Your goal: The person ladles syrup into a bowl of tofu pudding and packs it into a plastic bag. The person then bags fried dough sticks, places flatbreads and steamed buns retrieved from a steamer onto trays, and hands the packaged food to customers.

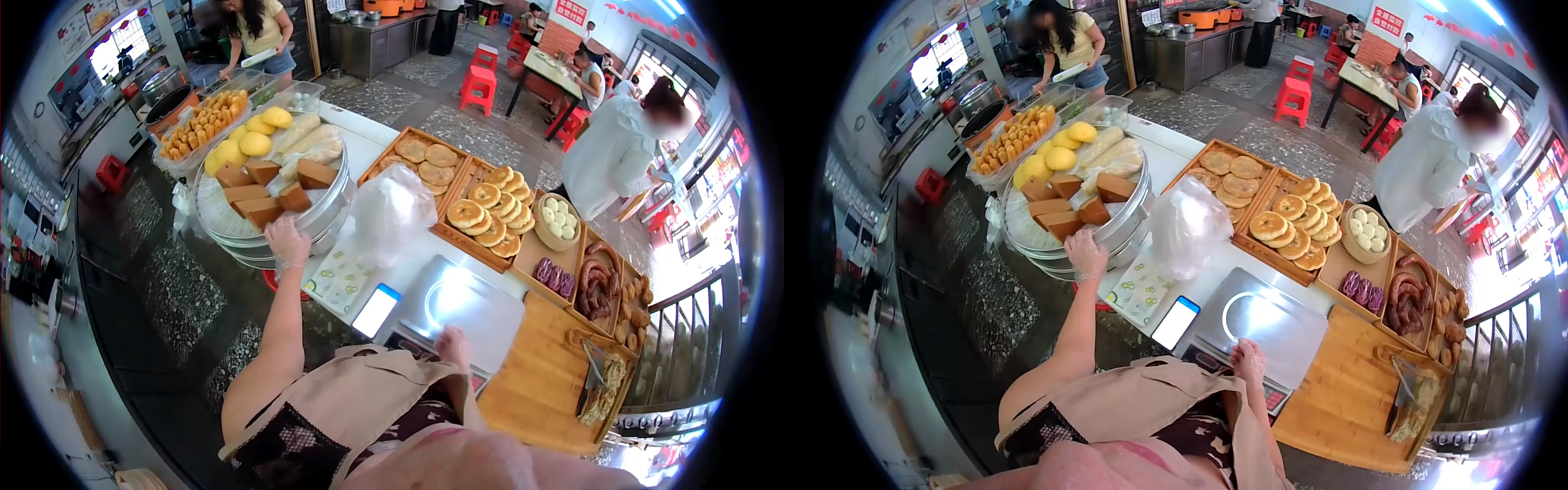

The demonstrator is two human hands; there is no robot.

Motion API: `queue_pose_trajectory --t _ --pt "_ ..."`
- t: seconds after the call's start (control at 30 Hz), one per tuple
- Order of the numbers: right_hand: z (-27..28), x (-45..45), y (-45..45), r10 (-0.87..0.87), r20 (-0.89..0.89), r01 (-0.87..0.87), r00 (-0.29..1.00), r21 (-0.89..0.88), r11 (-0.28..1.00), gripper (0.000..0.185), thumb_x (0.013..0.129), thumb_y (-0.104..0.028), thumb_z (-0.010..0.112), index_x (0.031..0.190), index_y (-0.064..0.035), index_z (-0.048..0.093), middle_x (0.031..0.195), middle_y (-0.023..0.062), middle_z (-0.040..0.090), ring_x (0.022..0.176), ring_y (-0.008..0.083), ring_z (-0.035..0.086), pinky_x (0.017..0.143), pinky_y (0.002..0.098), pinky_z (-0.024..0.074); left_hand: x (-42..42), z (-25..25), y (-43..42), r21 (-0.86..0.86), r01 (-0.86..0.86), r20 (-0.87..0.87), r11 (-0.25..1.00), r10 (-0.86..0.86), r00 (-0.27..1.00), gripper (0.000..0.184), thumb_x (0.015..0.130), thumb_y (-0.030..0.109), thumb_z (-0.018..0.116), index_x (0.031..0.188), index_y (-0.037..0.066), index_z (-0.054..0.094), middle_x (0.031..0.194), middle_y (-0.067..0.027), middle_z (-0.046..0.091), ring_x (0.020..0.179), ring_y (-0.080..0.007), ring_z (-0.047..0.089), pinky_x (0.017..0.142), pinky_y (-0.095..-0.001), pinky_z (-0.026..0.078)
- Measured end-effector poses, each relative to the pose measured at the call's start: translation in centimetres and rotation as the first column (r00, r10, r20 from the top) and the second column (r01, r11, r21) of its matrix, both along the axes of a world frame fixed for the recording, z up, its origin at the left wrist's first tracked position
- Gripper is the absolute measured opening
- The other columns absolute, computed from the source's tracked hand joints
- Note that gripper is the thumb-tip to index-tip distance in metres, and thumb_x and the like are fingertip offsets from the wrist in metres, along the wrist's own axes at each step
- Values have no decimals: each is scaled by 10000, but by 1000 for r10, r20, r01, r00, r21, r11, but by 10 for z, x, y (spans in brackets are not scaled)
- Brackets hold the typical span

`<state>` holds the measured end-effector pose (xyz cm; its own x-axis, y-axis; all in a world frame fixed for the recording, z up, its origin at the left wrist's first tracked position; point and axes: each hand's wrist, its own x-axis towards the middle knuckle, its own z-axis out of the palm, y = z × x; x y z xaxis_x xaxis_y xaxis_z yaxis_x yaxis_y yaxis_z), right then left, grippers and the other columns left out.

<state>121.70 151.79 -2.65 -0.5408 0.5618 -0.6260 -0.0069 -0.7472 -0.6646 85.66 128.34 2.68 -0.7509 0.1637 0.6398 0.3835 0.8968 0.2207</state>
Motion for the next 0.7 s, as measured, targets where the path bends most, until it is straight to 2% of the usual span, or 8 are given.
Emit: queue_pose_trajectory --t 0.2,0.33,0.5,0.6,0.7 --pt "11 1 -3 -64 20 64 998 13 998 149 838 -141 637 935 -52 565 725 65 574 556 111 506 506 232 456 3 4 1 -2 -15 70 1000 15 997 355 676 142 606 1017 44 593 1057 -143 603 1056 -304 514 1041 -454 289" --pt "0 2 0 -70 -11 70 997 6 998 149 838 -134 640 937 -51 566 718 66 575 556 113 510 506 231 456 1 2 0 -8 -12 88 1000 13 996 383 675 139 609 1045 41 589 1074 -147 602 1067 -307 510 1046 -455 283" --pt "-12 5 5 4 -91 -5 996 -5 1000 143 843 -129 638 937 -52 563 714 59 573 561 113 519 514 232 458 5 7 2 -23 -19 91 1000 21 996 390 675 142 609 1052 42 588 1076 -144 600 1075 -307 505 1047 -456 279" --pt "1 2 0 -36 -31 36 999 -8 999 135 846 -129 635 932 -60 556 709 53 568 557 111 515 510 232 456 3 4 1 -26 -17 99 1000 20 995 388 675 144 611 1049 43 587 1077 -143 597 1077 -308 502 1048 -456 277" --pt "-9 3 3 -15 -57 14 998 -12 1000 134 850 -131 635 932 -68 550 706 49 566 553 113 513 507 234 455 1 1 0 -13 -3 89 1000 5 996 385 674 146 614 1044 45 586 1075 -143 593 1076 -310 500 1050 -460 275"
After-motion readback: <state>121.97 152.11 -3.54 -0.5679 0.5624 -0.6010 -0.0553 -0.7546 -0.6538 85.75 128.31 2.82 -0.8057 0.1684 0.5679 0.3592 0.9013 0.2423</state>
